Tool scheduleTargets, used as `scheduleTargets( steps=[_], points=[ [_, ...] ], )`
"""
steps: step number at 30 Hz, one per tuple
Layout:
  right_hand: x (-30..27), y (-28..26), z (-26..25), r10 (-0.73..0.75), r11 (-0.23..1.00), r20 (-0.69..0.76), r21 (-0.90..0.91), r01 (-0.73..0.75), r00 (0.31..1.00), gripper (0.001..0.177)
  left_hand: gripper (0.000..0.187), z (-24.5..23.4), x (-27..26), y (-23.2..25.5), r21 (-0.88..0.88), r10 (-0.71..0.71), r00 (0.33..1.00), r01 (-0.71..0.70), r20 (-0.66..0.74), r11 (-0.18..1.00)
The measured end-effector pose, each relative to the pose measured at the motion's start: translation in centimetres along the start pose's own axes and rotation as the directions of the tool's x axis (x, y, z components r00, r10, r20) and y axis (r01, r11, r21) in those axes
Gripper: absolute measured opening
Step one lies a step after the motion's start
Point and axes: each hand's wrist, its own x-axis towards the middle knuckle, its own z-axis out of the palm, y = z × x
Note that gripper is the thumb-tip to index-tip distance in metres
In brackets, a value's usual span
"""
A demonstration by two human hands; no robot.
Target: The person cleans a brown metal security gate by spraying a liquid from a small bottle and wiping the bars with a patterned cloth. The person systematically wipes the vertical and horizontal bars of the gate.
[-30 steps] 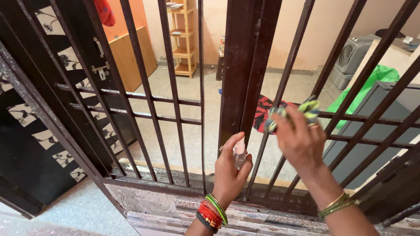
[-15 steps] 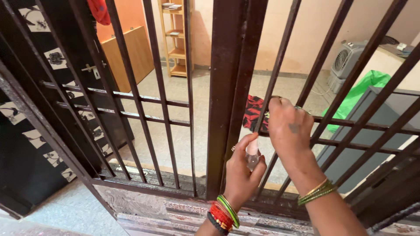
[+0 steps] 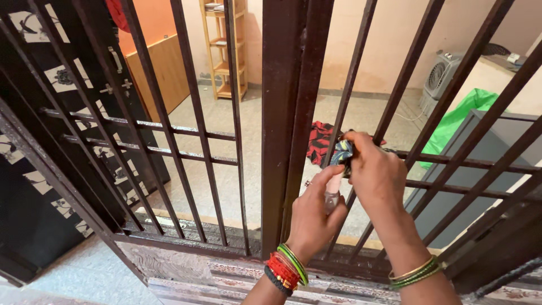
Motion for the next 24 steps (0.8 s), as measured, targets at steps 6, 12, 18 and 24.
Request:
scheduleTargets(
  steps=[6,12,18,24],
  points=[
    [-5.5,0.3,0.8,-0.138,0.978,-0.156,0.137,0.159,0.978,0.035,0.058,-1.7,0.2,0.5,-0.049,-0.182,0.978,0.188,0.099,0.981],
    [-4.2,-2.7,1.5,0.192,0.98,0.142,0.022,-0.197,0.971,0.038,0.059,-2.6,0.6,-0.4,-0.001,-0.154,0.977,0.156,0.15,0.988],
    [-1.2,-3.3,1.7,0.355,0.934,0.318,-0.166,-0.317,0.879,0.035,0.057,-2.0,0.0,-1.0,-0.08,-0.069,0.995,0.074,0.069,0.994],
    [-4.6,-3.4,0.6,0.26,0.96,0.147,0.066,-0.272,0.954,0.03,0.057,-2.4,0.2,-1.3,-0.064,-0.021,0.995,0.027,0.097,0.998]
  ],
)
